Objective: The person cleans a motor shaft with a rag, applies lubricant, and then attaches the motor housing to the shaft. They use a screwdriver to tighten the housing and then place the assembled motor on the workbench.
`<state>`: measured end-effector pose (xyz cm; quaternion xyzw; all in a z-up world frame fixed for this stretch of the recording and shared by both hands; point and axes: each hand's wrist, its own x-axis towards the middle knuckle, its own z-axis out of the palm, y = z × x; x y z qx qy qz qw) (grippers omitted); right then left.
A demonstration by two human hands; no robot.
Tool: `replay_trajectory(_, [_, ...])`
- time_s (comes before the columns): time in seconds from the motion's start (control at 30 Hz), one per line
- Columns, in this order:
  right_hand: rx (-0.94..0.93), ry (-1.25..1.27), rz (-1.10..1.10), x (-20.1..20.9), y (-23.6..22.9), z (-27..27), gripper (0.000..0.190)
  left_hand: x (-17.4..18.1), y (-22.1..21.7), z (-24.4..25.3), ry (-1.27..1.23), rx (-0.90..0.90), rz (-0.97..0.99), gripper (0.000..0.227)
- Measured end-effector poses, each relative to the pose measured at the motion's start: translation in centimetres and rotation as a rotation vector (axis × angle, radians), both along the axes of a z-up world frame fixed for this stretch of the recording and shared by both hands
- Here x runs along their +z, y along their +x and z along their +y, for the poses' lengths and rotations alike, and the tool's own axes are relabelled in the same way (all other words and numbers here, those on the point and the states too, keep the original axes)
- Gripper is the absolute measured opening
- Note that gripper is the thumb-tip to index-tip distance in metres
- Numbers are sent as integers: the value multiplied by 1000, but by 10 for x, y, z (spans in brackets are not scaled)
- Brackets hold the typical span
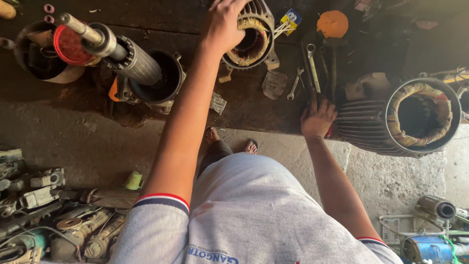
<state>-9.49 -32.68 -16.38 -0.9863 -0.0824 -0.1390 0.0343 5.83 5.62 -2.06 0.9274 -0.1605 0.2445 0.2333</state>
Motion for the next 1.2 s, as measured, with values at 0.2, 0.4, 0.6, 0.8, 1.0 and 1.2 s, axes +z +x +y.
replay_trajectory(0.2, [3, -17, -14, 1, -3, -3, 72, 7, -35, -25, 8, 97, 110, 81])
replay_trajectory(0.4, [18, 35, -14, 4, -2, 1, 70, -8, -61, -37, -44, 19, 97, 82])
replay_trajectory(0.6, [23, 18, -66, 0, -4, -2, 66, -29, -76, -42, 62, 42, 1, 89])
replay_trajectory(0.8, [15, 51, -34, -10, -1, -2, 68, -40, -109, -52, 177, 49, -177, 88])
replay_trajectory(1.0, [14, 49, -40, -11, -1, -14, 64, -15, -123, -55, 157, 44, 36, 87])
replay_trajectory(1.2, [38, 97, -54, -9, -3, -8, 69, 9, -177, -44, -21, -101, 125, 78])
